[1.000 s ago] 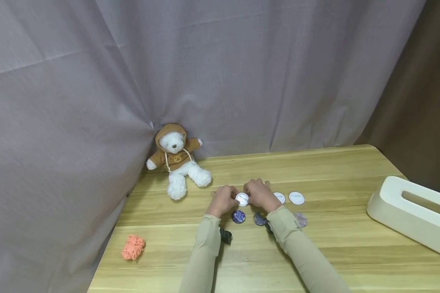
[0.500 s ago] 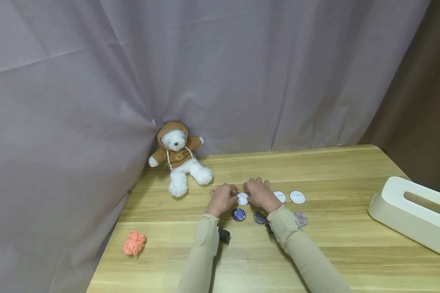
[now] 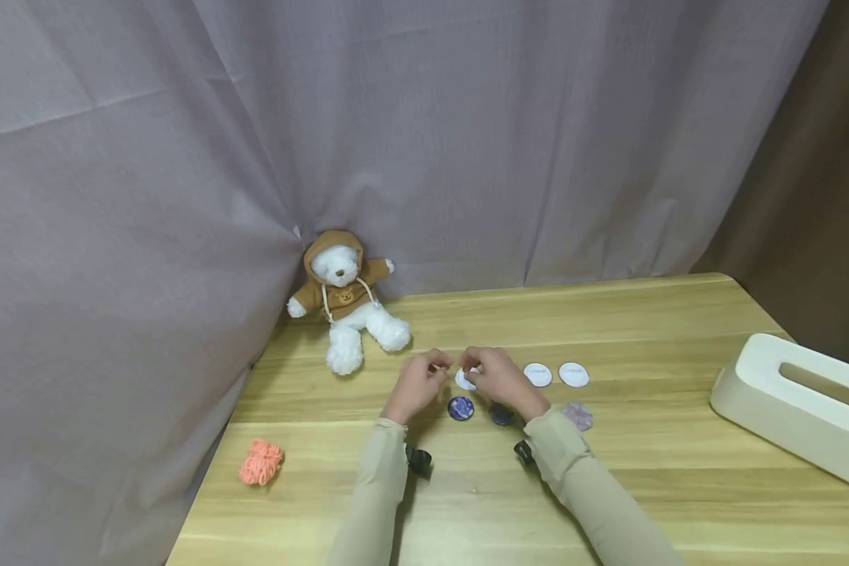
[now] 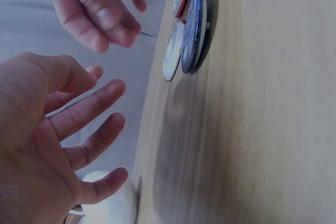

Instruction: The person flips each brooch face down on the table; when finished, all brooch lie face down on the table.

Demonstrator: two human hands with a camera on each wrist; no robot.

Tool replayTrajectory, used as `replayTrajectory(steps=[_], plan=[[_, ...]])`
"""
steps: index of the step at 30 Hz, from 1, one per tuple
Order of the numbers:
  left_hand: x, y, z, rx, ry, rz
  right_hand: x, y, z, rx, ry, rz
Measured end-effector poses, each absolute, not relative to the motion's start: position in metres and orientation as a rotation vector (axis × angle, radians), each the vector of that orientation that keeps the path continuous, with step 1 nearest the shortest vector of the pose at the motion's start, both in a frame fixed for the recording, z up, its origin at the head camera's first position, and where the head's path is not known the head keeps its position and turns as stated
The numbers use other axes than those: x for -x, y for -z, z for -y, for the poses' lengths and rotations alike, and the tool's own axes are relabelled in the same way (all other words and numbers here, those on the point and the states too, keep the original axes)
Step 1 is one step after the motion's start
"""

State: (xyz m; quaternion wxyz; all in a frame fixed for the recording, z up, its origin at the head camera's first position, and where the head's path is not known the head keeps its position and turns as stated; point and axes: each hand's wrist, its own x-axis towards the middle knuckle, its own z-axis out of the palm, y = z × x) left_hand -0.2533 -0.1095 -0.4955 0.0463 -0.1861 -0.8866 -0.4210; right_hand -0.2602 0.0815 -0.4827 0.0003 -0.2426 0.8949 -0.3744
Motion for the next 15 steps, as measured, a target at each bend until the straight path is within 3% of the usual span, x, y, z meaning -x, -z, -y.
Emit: replayTrajectory(steps=[15], plan=[[0.234, 0.499, 0.12, 0.648, 1.129, 2.923, 0.249, 0.481, -0.085, 0.972, 0.979, -2.735]])
